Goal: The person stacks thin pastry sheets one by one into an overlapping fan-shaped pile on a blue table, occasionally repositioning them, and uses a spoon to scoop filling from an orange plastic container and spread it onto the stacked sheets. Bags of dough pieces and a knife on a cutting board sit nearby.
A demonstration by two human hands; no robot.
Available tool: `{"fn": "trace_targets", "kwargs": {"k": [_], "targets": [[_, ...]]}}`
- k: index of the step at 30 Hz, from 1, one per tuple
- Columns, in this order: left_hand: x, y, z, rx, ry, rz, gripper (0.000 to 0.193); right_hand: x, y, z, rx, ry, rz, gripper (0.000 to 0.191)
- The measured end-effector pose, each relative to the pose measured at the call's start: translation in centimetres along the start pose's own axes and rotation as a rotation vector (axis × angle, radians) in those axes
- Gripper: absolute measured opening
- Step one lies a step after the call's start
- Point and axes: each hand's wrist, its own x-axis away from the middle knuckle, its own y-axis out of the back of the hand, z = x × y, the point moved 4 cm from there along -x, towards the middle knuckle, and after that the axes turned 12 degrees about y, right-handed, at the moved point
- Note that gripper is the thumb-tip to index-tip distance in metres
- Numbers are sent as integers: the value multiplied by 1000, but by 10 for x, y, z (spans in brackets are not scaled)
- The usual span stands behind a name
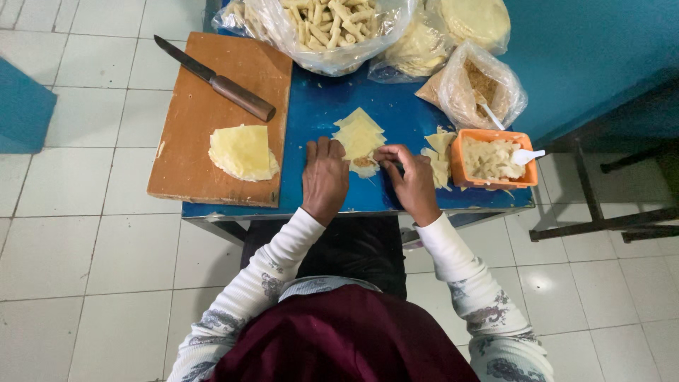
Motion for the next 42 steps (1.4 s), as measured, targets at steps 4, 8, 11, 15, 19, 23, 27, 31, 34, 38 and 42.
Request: {"fn": "trace_targets", "kwargs": {"k": [4,8,11,15,19,23,27,31,34,38,42], "targets": [[0,-3,0,-39,-11,-16,11,2,1,3,106,48,74,21],[1,2,-3,-41,-66,-63,9,4,2,6,143,38,100,24],[1,6,-5,9,-56,-44,11,4,3,9,116,47,98,24],[-1,10,-5,120,-7,-6,22,4,2,9,112,47,101,25],[-3,9,-3,309,16,-36,27,4,2,8,149,31,106,25],[-8,-2,0,441,105,42,31,5,2,8,110,42,93,26],[-12,-12,2,528,134,84,34,4,2,10,120,67,107,29],[-13,-14,4,535,112,139,38,2,1,9,201,115,136,24],[-13,-11,8,508,101,195,37,0,0,9,227,217,125,15],[-9,-4,3,463,-87,260,42,-2,-4,3,224,269,108,8],[-5,-6,1,356,-78,286,37,-6,-9,-12,207,185,102,7]]}}
